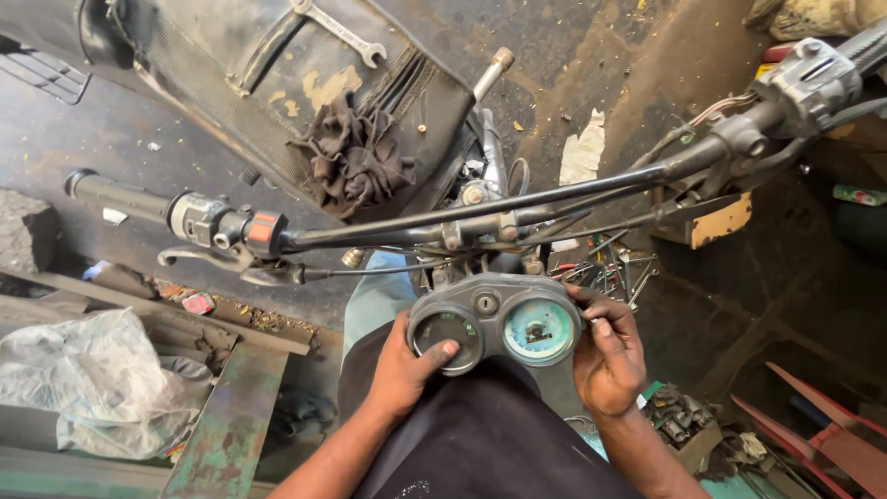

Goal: Repairing or replacing components of a motorcycle instrument cluster and headlight assembly.

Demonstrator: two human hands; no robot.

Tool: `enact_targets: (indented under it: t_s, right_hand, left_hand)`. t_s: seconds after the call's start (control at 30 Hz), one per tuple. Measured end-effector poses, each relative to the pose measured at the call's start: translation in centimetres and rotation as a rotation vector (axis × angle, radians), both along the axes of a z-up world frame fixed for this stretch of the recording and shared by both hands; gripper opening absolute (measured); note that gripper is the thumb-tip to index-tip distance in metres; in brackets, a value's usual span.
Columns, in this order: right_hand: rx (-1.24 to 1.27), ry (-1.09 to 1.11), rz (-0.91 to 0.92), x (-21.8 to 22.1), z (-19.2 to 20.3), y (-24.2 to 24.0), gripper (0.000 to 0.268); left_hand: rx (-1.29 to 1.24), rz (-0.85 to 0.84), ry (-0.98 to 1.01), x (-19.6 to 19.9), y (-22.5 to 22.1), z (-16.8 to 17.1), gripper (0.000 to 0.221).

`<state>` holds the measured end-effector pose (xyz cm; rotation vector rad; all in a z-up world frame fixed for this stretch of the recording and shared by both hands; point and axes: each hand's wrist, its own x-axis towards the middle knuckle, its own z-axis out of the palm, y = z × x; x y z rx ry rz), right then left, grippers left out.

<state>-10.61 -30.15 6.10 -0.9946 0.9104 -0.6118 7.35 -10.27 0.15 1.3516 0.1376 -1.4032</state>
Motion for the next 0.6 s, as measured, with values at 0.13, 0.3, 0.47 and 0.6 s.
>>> enact_targets:
  t_s: [0.13,0.3,0.47,0.6]
  right_hand:
    - [0.020,0.016,0.007,0.5,0.6,0.1,0.020]
    - [0.010,0.001,0.019,0.8,1.0,0.1,0.019]
    - [0.090,0.059,-0.007,1.6,1.3,-0.7,0.020]
    - [0.114,0.056,-0.063,1.8,0.5,-0.8,0.019]
  left_hand:
    - [0.035,-0.008,0.070,0.2,0.2,0.0,0.059]
    - [0.092,-0.072,0.108,1.0,-0.7,0.8,0.053]
    - [0.135,-0.061,0.219,0.7,-0.8,0.7,0.053]
    - [0.191,-0.073,0.186,1.9,-2.2,2.6,0.053]
